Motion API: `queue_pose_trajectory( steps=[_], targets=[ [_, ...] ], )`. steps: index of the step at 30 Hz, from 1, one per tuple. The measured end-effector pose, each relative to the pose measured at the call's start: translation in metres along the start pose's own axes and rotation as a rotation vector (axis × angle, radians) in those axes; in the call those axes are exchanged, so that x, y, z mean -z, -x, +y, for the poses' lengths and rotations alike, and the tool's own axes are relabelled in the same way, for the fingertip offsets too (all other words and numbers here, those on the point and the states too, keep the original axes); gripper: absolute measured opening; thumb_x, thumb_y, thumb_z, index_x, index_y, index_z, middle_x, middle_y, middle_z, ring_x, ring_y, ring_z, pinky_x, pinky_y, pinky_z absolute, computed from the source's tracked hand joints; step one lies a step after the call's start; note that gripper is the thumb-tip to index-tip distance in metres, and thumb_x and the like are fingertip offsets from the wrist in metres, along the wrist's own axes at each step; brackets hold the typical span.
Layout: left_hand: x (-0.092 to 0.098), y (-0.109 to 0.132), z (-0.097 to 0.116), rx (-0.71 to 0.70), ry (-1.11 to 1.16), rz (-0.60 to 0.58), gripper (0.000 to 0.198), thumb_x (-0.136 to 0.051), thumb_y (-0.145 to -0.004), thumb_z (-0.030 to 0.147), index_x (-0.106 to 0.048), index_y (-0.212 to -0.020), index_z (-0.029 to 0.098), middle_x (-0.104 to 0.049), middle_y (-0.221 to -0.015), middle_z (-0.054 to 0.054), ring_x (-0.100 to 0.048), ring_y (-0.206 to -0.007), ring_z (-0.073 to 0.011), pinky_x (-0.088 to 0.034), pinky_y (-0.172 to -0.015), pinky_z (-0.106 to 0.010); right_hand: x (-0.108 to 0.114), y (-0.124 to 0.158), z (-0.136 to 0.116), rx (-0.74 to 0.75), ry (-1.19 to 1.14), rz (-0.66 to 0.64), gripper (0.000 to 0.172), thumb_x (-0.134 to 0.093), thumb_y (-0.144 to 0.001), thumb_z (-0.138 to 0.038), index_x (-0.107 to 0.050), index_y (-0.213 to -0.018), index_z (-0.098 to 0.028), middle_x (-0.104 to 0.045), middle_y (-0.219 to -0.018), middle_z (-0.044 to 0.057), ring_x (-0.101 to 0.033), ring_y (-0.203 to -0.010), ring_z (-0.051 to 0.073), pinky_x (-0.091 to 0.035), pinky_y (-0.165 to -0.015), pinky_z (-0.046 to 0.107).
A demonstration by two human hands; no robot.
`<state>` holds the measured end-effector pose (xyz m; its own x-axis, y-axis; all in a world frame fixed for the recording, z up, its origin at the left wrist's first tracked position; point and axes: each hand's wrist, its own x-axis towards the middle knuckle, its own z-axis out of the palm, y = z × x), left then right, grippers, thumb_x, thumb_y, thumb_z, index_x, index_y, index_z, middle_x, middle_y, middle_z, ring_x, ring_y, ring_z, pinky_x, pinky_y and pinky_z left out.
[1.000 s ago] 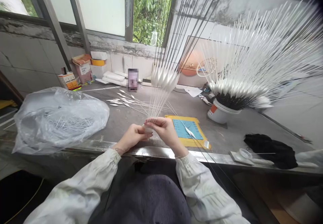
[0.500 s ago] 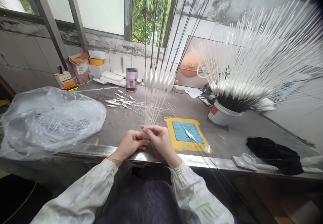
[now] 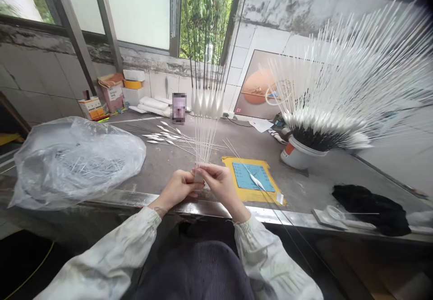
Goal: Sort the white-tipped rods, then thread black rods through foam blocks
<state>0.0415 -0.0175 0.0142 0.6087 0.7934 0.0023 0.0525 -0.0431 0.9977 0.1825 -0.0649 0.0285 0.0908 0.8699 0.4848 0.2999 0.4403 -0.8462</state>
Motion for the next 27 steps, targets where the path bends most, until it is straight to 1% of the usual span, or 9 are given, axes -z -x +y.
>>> queue_pose_trajectory(
  steps=[4, 8, 10, 14, 18, 20, 23, 24, 27],
  targets=[
    [0.002, -0.003, -0.004, -0.008, 0.013, 0.009, 0.025, -0.076, -0.065, 0.036, -0.075, -0.072, 0.011, -0.067, -0.066, -0.002, -0.06, -0.065, -0.0154, -0.055, -0.061, -0.027, 0.003, 0.002, 0.003, 0.025, 0.071, -0.003, 0.018, -0.06, -0.088, -0.03, -0.074, -0.095, -0.021, -0.074, -0.089, 0.002, -0.068, -0.082, 0.019, -0.052, -0.073, 0.029],
    [0.001, -0.002, -0.011, -0.016, 0.011, 0.012, 0.023, -0.073, -0.069, 0.034, -0.075, -0.076, 0.012, -0.069, -0.069, -0.003, -0.061, -0.066, -0.0149, -0.054, -0.062, -0.025, 0.007, 0.007, 0.007, 0.032, 0.141, 0.048, 0.011, -0.065, -0.084, -0.026, -0.073, -0.087, -0.02, -0.073, -0.089, 0.005, -0.067, -0.082, 0.02, -0.05, -0.075, 0.029],
    [0.001, -0.002, -0.011, -0.016, 0.004, 0.007, 0.021, -0.072, -0.069, 0.033, -0.076, -0.076, 0.013, -0.07, -0.07, -0.003, -0.061, -0.066, -0.0149, -0.054, -0.061, -0.025, 0.007, 0.009, 0.011, 0.033, 0.153, 0.068, 0.011, -0.062, -0.085, -0.026, -0.072, -0.082, -0.02, -0.072, -0.087, 0.005, -0.066, -0.08, 0.019, -0.05, -0.073, 0.029],
    [0.001, -0.002, -0.01, -0.016, -0.02, 0.009, 0.024, -0.072, -0.069, 0.035, -0.076, -0.076, 0.013, -0.069, -0.068, -0.001, -0.06, -0.063, -0.0144, -0.053, -0.06, -0.024, 0.003, 0.013, 0.019, 0.036, 0.143, 0.061, 0.013, -0.06, -0.086, -0.025, -0.071, -0.081, -0.021, -0.071, -0.083, 0.004, -0.065, -0.076, 0.018, -0.05, -0.07, 0.029],
    [0.001, -0.002, -0.011, -0.017, -0.028, 0.015, 0.028, -0.074, -0.067, 0.04, -0.076, -0.078, 0.014, -0.069, -0.068, -0.001, -0.061, -0.064, -0.0155, -0.054, -0.06, -0.025, 0.002, 0.011, 0.023, 0.027, 0.101, 0.05, 0.01, -0.064, -0.082, -0.025, -0.072, -0.078, -0.021, -0.072, -0.087, 0.005, -0.066, -0.085, 0.021, -0.05, -0.081, 0.033],
    [0.002, -0.002, -0.011, -0.012, -0.034, 0.023, 0.027, -0.074, -0.066, 0.04, -0.075, -0.074, 0.014, -0.067, -0.064, 0.0, -0.061, -0.063, -0.015, -0.054, -0.06, -0.026, 0.002, 0.008, 0.023, 0.009, 0.059, 0.038, 0.01, -0.067, -0.081, -0.028, -0.073, -0.084, -0.021, -0.073, -0.092, 0.005, -0.066, -0.091, 0.023, -0.051, -0.085, 0.034],
    [0.002, -0.003, -0.012, -0.007, -0.046, 0.031, 0.025, -0.073, -0.066, 0.038, -0.071, -0.064, 0.013, -0.063, -0.06, 0.001, -0.06, -0.06, -0.0142, -0.054, -0.059, -0.026, -0.001, 0.003, 0.02, -0.033, -0.022, 0.01, 0.02, -0.066, -0.082, -0.031, -0.072, -0.099, -0.021, -0.073, -0.097, 0.005, -0.068, -0.09, 0.023, -0.054, -0.081, 0.034],
    [0.002, -0.004, -0.012, -0.007, -0.049, 0.029, 0.025, -0.073, -0.066, 0.037, -0.071, -0.063, 0.013, -0.063, -0.06, 0.001, -0.06, -0.06, -0.0142, -0.054, -0.059, -0.026, -0.003, 0.003, 0.02, -0.047, -0.046, -0.003, 0.022, -0.065, -0.083, -0.032, -0.072, -0.1, -0.021, -0.074, -0.098, 0.005, -0.069, -0.089, 0.022, -0.054, -0.08, 0.034],
    [0.002, -0.005, -0.012, -0.01, -0.062, 0.016, 0.025, -0.073, -0.067, 0.036, -0.07, -0.064, 0.012, -0.064, -0.064, -0.001, -0.061, -0.061, -0.0148, -0.055, -0.058, -0.027, -0.005, 0.004, 0.021, -0.075, -0.098, -0.032, 0.018, -0.066, -0.082, -0.032, -0.075, -0.095, -0.022, -0.074, -0.096, 0.005, -0.069, -0.09, 0.023, -0.055, -0.082, 0.035]
  ],
)
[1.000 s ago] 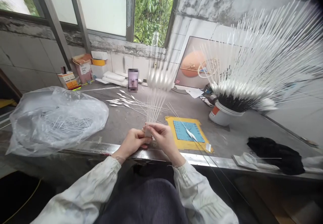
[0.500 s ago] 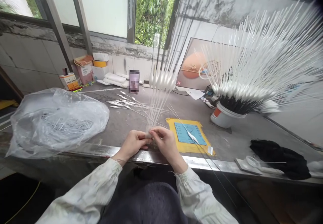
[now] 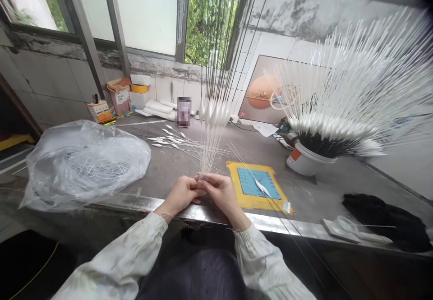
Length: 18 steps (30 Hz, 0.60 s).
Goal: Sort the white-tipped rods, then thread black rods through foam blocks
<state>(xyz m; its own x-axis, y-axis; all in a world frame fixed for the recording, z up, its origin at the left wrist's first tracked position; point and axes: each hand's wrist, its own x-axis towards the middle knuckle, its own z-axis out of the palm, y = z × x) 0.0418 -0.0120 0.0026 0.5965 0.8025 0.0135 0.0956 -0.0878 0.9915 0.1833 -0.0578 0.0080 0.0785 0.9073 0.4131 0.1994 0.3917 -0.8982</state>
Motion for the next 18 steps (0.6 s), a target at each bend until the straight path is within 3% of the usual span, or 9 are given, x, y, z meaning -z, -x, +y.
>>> queue_pose_trajectory(
  steps=[7, 11, 13, 15, 18],
  targets=[
    [0.0007, -0.0014, 0.0047, -0.019, -0.056, -0.014, 0.027, -0.071, -0.068, 0.038, -0.07, -0.062, 0.011, -0.059, -0.057, 0.0, -0.054, -0.042, -0.0102, -0.045, -0.039, -0.021, 0.0004, 0.0028, -0.0006, -0.028, -0.061, 0.012, 0.021, -0.068, -0.08, -0.035, -0.074, -0.092, -0.02, -0.074, -0.096, 0.006, -0.069, -0.09, 0.023, -0.055, -0.08, 0.034],
    [0.0015, -0.0011, 0.0068, -0.038, -0.09, -0.037, 0.029, -0.07, -0.068, 0.04, -0.072, -0.069, 0.012, -0.062, -0.059, -0.001, -0.05, -0.038, -0.0103, -0.042, -0.038, -0.022, -0.0005, 0.0033, -0.0033, -0.015, -0.046, 0.016, 0.016, -0.068, -0.079, -0.033, -0.075, -0.087, -0.02, -0.074, -0.091, 0.006, -0.069, -0.086, 0.022, -0.054, -0.078, 0.033],
    [0.0014, -0.0001, 0.0064, -0.083, -0.115, -0.003, 0.026, -0.07, -0.069, 0.039, -0.072, -0.071, 0.013, -0.065, -0.063, -0.003, -0.056, -0.048, -0.014, -0.048, -0.047, -0.026, -0.0009, 0.0036, -0.0037, -0.007, -0.038, 0.024, 0.016, -0.068, -0.079, -0.032, -0.075, -0.087, -0.02, -0.074, -0.09, 0.005, -0.069, -0.085, 0.022, -0.054, -0.079, 0.033],
    [0.0015, 0.0012, 0.005, -0.154, -0.143, 0.056, 0.02, -0.069, -0.071, 0.035, -0.073, -0.071, 0.016, -0.071, -0.08, -0.005, -0.062, -0.071, -0.0198, -0.052, -0.069, -0.032, -0.0011, 0.0038, -0.0037, -0.001, -0.036, 0.021, 0.016, -0.067, -0.079, -0.033, -0.075, -0.088, -0.021, -0.074, -0.091, 0.005, -0.068, -0.086, 0.022, -0.054, -0.08, 0.034],
    [0.0035, 0.0019, 0.0015, -0.225, -0.28, 0.155, 0.016, -0.072, -0.069, 0.034, -0.075, -0.078, 0.02, -0.072, -0.105, -0.007, -0.054, -0.105, -0.0284, -0.039, -0.096, -0.039, -0.0018, 0.0035, -0.0035, 0.0, -0.043, 0.009, 0.018, -0.067, -0.08, -0.035, -0.074, -0.09, -0.021, -0.074, -0.092, 0.005, -0.069, -0.086, 0.022, -0.054, -0.08, 0.034]
  ],
)
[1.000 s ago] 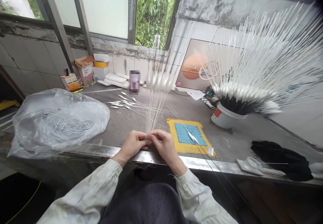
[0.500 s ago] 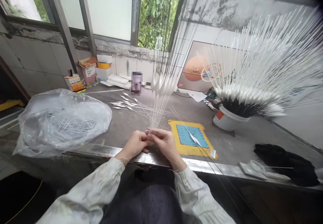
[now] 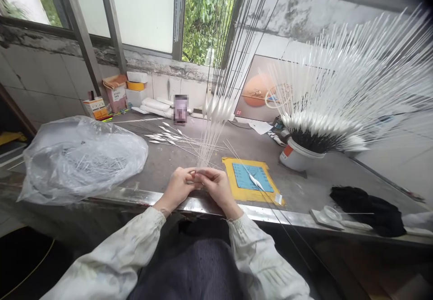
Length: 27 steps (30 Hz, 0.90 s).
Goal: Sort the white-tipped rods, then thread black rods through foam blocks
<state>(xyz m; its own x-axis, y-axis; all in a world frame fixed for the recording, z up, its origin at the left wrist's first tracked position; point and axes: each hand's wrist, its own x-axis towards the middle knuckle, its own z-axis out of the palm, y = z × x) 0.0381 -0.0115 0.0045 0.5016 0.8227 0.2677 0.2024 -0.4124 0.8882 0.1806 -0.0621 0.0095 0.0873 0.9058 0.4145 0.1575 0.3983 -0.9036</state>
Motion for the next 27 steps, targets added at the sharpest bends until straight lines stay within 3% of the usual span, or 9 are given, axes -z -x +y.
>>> queue_pose_trajectory(
  steps=[3, 5, 9, 15, 19, 22, 24, 27],
  targets=[
    [0.002, -0.001, -0.005, 0.039, -0.243, 0.051, 0.054, -0.078, -0.063, 0.037, -0.067, -0.114, 0.019, -0.075, -0.091, -0.008, -0.046, -0.114, -0.0341, -0.03, -0.1, -0.047, -0.001, -0.001, 0.0, -0.006, -0.01, 0.0, 0.018, -0.066, -0.081, -0.035, -0.074, -0.089, -0.021, -0.075, -0.091, 0.005, -0.069, -0.087, 0.022, -0.054, -0.08, 0.033],
    [0.002, -0.002, -0.008, 0.08, -0.342, 0.044, 0.066, -0.079, -0.062, 0.039, -0.061, -0.122, 0.019, -0.075, -0.09, -0.01, -0.043, -0.117, -0.0363, -0.027, -0.099, -0.05, -0.001, -0.002, 0.0, -0.01, -0.014, 0.006, 0.016, -0.067, -0.08, -0.033, -0.074, -0.088, -0.021, -0.075, -0.09, 0.005, -0.07, -0.086, 0.022, -0.054, -0.081, 0.033],
    [0.001, -0.003, -0.01, 0.096, -0.398, 0.01, 0.042, -0.078, -0.063, 0.043, -0.072, -0.099, 0.021, -0.072, -0.102, -0.014, -0.039, -0.121, -0.039, -0.024, -0.099, -0.051, -0.001, -0.002, -0.001, -0.018, -0.014, 0.016, 0.017, -0.067, -0.08, -0.034, -0.073, -0.088, -0.021, -0.075, -0.089, 0.005, -0.069, -0.086, 0.022, -0.055, -0.081, 0.034],
    [0.002, 0.0, -0.009, 0.068, -0.231, 0.078, 0.037, -0.082, -0.057, 0.04, -0.074, -0.088, 0.021, -0.072, -0.098, -0.012, -0.039, -0.12, -0.0367, -0.021, -0.104, -0.051, -0.001, -0.002, 0.0, -0.024, -0.025, 0.02, 0.023, -0.068, -0.077, -0.039, -0.074, -0.088, -0.02, -0.075, -0.09, 0.006, -0.069, -0.086, 0.023, -0.054, -0.082, 0.036],
    [0.002, 0.005, 0.002, 0.049, -0.106, 0.077, 0.028, -0.084, -0.052, 0.04, -0.073, -0.068, 0.019, -0.068, -0.113, -0.011, -0.039, -0.122, -0.0348, -0.025, -0.107, -0.047, -0.002, -0.001, -0.006, -0.029, -0.063, 0.024, 0.025, -0.071, -0.073, -0.04, -0.074, -0.085, -0.019, -0.075, -0.086, 0.006, -0.07, -0.083, 0.023, -0.055, -0.081, 0.036],
    [-0.004, 0.025, 0.019, 0.118, 0.023, -0.024, 0.033, -0.077, -0.062, 0.047, -0.067, -0.057, 0.016, -0.071, -0.095, -0.011, -0.061, -0.095, -0.0289, -0.046, -0.089, -0.043, -0.001, 0.011, -0.024, -0.042, -0.104, 0.037, 0.024, -0.073, -0.073, -0.039, -0.073, -0.085, -0.018, -0.075, -0.084, 0.006, -0.069, -0.082, 0.022, -0.054, -0.079, 0.034],
    [-0.012, 0.048, 0.032, 0.208, 0.125, -0.113, 0.041, -0.065, -0.073, 0.054, -0.068, -0.069, 0.014, -0.072, -0.079, -0.01, -0.066, -0.07, -0.0233, -0.054, -0.068, -0.039, 0.001, 0.028, -0.039, -0.067, -0.132, 0.031, 0.023, -0.073, -0.073, -0.037, -0.073, -0.084, -0.018, -0.074, -0.085, 0.006, -0.069, -0.082, 0.022, -0.055, -0.075, 0.032],
    [-0.031, 0.091, 0.044, 0.402, 0.368, -0.196, 0.045, -0.063, -0.077, 0.055, -0.068, -0.092, 0.012, -0.073, -0.085, -0.011, -0.069, -0.064, -0.0192, -0.055, -0.059, -0.031, 0.003, 0.066, -0.057, -0.143, -0.174, 0.006, 0.021, -0.075, -0.072, -0.035, -0.073, -0.083, -0.017, -0.074, -0.083, 0.006, -0.069, -0.079, 0.021, -0.054, -0.068, 0.029]
  ],
)
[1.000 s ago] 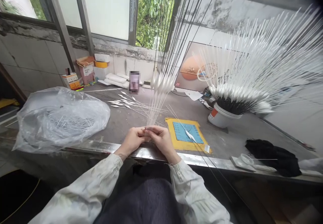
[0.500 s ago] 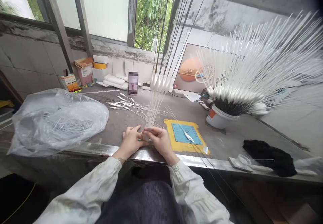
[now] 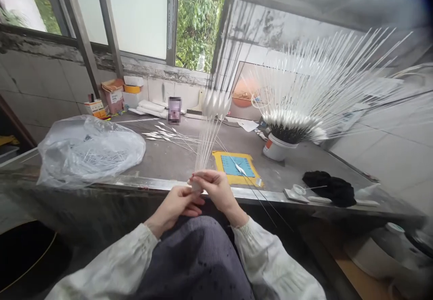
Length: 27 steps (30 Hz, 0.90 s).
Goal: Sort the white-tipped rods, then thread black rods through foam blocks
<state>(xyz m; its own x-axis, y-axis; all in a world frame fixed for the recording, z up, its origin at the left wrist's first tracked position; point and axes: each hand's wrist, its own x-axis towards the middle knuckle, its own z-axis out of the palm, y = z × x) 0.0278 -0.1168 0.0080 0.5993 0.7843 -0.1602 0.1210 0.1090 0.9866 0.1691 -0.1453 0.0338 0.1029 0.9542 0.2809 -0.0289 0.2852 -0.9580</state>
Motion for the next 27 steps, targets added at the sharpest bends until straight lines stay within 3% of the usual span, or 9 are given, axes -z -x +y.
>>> queue_pose_trajectory(
  steps=[4, 8, 10, 13, 16, 19, 21, 24, 27],
  targets=[
    [-0.034, 0.035, -0.043, 0.086, 0.122, -0.095, 0.046, -0.074, -0.067, 0.053, -0.068, -0.079, 0.009, -0.072, -0.078, -0.012, -0.064, -0.048, -0.0137, -0.048, -0.044, -0.021, 0.005, 0.061, 0.01, -0.154, -0.075, 0.013, 0.023, -0.075, -0.073, -0.037, -0.073, -0.083, -0.016, -0.074, -0.076, 0.006, -0.07, -0.072, 0.021, -0.054, -0.06, 0.028],
    [-0.057, 0.048, -0.09, 0.134, 0.081, -0.183, 0.046, -0.073, -0.065, 0.055, -0.065, -0.067, 0.01, -0.063, -0.052, -0.004, -0.06, -0.039, -0.0145, -0.04, -0.035, -0.019, 0.014, 0.106, 0.034, -0.279, -0.135, 0.073, 0.024, -0.077, -0.072, -0.037, -0.073, -0.079, -0.015, -0.073, -0.072, 0.007, -0.07, -0.069, 0.021, -0.053, -0.059, 0.028],
    [-0.064, 0.051, -0.103, 0.148, 0.079, -0.199, 0.045, -0.071, -0.067, 0.055, -0.065, -0.067, 0.011, -0.063, -0.053, -0.003, -0.059, -0.037, -0.0133, -0.037, -0.032, -0.018, 0.017, 0.119, 0.043, -0.321, -0.156, 0.104, 0.025, -0.078, -0.07, -0.037, -0.073, -0.078, -0.014, -0.073, -0.073, 0.008, -0.07, -0.07, 0.021, -0.053, -0.062, 0.028],
    [-0.07, 0.054, -0.105, 0.163, 0.087, -0.229, 0.047, -0.069, -0.069, 0.057, -0.067, -0.071, 0.009, -0.066, -0.059, -0.004, -0.055, -0.034, -0.0104, -0.033, -0.03, -0.017, 0.017, 0.129, 0.047, -0.363, -0.173, 0.139, 0.028, -0.079, -0.069, -0.038, -0.074, -0.078, -0.012, -0.073, -0.074, 0.009, -0.07, -0.07, 0.022, -0.053, -0.062, 0.029],
    [-0.075, 0.058, -0.097, 0.195, 0.086, -0.254, 0.05, -0.068, -0.069, 0.059, -0.067, -0.068, 0.008, -0.054, -0.042, 0.001, -0.046, -0.028, -0.0076, -0.026, -0.028, -0.016, 0.017, 0.13, 0.042, -0.395, -0.188, 0.159, 0.033, -0.08, -0.068, -0.04, -0.074, -0.082, -0.011, -0.073, -0.076, 0.011, -0.07, -0.072, 0.025, -0.054, -0.062, 0.032],
    [-0.079, 0.061, -0.09, 0.21, 0.115, -0.251, 0.05, -0.067, -0.071, 0.058, -0.067, -0.065, 0.008, -0.048, -0.037, 0.004, -0.037, -0.025, -0.0047, -0.016, -0.027, -0.016, 0.037, 0.125, 0.033, -0.369, -0.2, 0.217, 0.038, -0.081, -0.066, -0.042, -0.074, -0.087, -0.011, -0.073, -0.083, 0.013, -0.071, -0.076, 0.028, -0.055, -0.066, 0.037],
    [-0.081, 0.063, -0.087, 0.216, 0.145, -0.245, 0.049, -0.067, -0.072, 0.056, -0.068, -0.065, 0.008, -0.047, -0.037, 0.004, -0.034, -0.024, -0.0031, -0.013, -0.027, -0.017, 0.065, 0.119, 0.028, -0.275, -0.197, 0.368, 0.04, -0.078, -0.068, -0.046, -0.072, -0.093, -0.015, -0.072, -0.094, 0.011, -0.07, -0.086, 0.026, -0.055, -0.073, 0.037],
    [-0.084, 0.065, -0.083, 0.224, 0.184, -0.252, 0.046, -0.068, -0.074, 0.052, -0.069, -0.065, 0.007, -0.059, -0.05, -0.001, -0.033, -0.024, -0.0003, -0.01, -0.027, -0.018, 0.11, 0.118, 0.026, -0.089, -0.165, 0.738, 0.039, -0.068, -0.075, -0.056, -0.067, -0.095, -0.023, -0.068, -0.106, 0.003, -0.064, -0.103, 0.018, -0.051, -0.079, 0.026],
    [-0.088, 0.066, -0.081, 0.228, 0.237, -0.287, 0.045, -0.069, -0.074, 0.05, -0.069, -0.065, 0.006, -0.07, -0.09, -0.012, -0.037, -0.025, 0.0029, -0.006, -0.027, -0.019, 0.117, 0.133, 0.031, -0.032, -0.127, 0.912, 0.036, -0.069, -0.075, -0.055, -0.065, -0.089, -0.022, -0.067, -0.098, 0.002, -0.065, -0.096, 0.016, -0.05, -0.07, 0.022]
  ],
)
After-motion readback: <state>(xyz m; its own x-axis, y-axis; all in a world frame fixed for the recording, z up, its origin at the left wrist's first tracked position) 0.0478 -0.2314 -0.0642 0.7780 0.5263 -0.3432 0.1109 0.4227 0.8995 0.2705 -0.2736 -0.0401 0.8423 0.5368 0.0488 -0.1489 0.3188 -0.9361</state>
